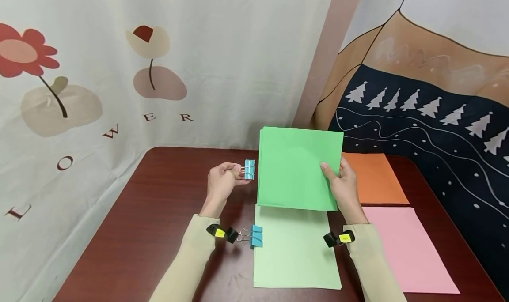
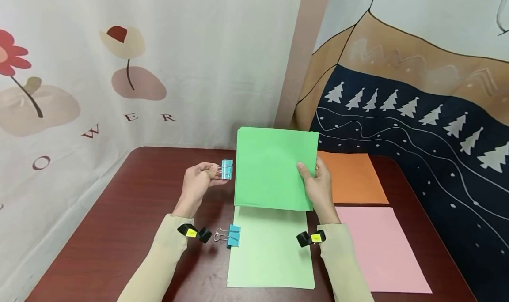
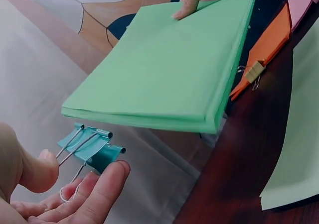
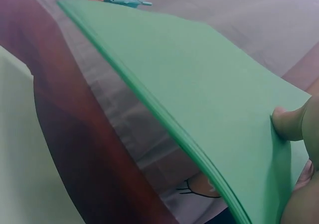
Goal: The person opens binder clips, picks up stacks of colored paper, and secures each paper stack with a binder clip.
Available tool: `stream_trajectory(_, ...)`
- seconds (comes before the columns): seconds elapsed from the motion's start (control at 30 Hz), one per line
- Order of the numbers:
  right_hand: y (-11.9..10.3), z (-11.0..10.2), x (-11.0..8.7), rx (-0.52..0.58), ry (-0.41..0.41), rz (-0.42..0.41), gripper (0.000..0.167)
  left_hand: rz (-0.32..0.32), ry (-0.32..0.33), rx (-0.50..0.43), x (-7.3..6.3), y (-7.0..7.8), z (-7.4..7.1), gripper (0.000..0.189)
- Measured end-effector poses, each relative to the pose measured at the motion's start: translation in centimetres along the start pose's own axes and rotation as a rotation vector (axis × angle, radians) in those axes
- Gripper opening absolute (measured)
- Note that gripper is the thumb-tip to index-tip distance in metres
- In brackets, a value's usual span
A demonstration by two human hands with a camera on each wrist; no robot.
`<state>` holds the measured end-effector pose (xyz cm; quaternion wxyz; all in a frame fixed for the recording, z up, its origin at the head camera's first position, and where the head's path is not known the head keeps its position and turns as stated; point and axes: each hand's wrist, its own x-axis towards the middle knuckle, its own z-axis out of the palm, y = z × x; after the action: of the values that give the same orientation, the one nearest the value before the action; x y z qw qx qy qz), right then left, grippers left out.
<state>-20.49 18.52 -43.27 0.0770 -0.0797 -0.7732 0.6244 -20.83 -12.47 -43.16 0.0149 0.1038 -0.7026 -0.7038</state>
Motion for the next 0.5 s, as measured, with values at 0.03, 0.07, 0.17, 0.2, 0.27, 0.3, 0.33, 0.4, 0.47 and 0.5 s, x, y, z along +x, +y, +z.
stream_trajectory(0.03,0.0,0.1,0.0,0.005,-0.001,-0.003,0.048,0.002,-0.002,-0.001,-0.1,0.0,0.0,0.019)
stream_trajectory(0.07,0.1,0.2,0.0,0.008,-0.002,-0.005,0.048,0.004,-0.004,-0.002,-0.1,0.0,0.0,0.019)
stream_trajectory(0.17,0.2,0.4,0.0,0.012,-0.007,-0.006,0.046,0.008,-0.006,-0.002,-0.3,0.1,-0.1,0.019)
stream_trajectory(0.2,0.2,0.5,0.0,0.012,-0.011,-0.007,0.046,0.007,-0.003,0.003,-0.3,0.0,-0.1,0.019)
stream_trajectory(0.27,0.3,0.8,0.1,0.011,-0.017,-0.01,0.044,0.006,0.001,-0.001,-0.4,0.0,-0.1,0.021)
stream_trajectory(0.3,0.3,0.8,0.0,0.015,-0.021,-0.012,0.044,0.005,0.002,0.0,-0.4,0.0,-0.1,0.022)
stream_trajectory(0.33,0.3,0.9,0.0,0.013,-0.023,-0.017,0.043,0.003,0.001,-0.003,-0.4,-0.1,-0.1,0.023)
stream_trajectory(0.4,0.4,1.0,0.0,0.01,-0.026,-0.028,0.043,0.0,-0.005,-0.005,-0.5,-0.1,0.0,0.023)
stream_trajectory(0.47,0.4,1.1,-0.1,0.011,-0.023,-0.041,0.041,-0.002,-0.013,-0.008,-0.6,-0.1,0.2,0.022)
stream_trajectory(0.5,0.5,1.1,-0.1,0.012,-0.021,-0.048,0.041,-0.005,-0.016,-0.006,-0.6,0.0,0.2,0.021)
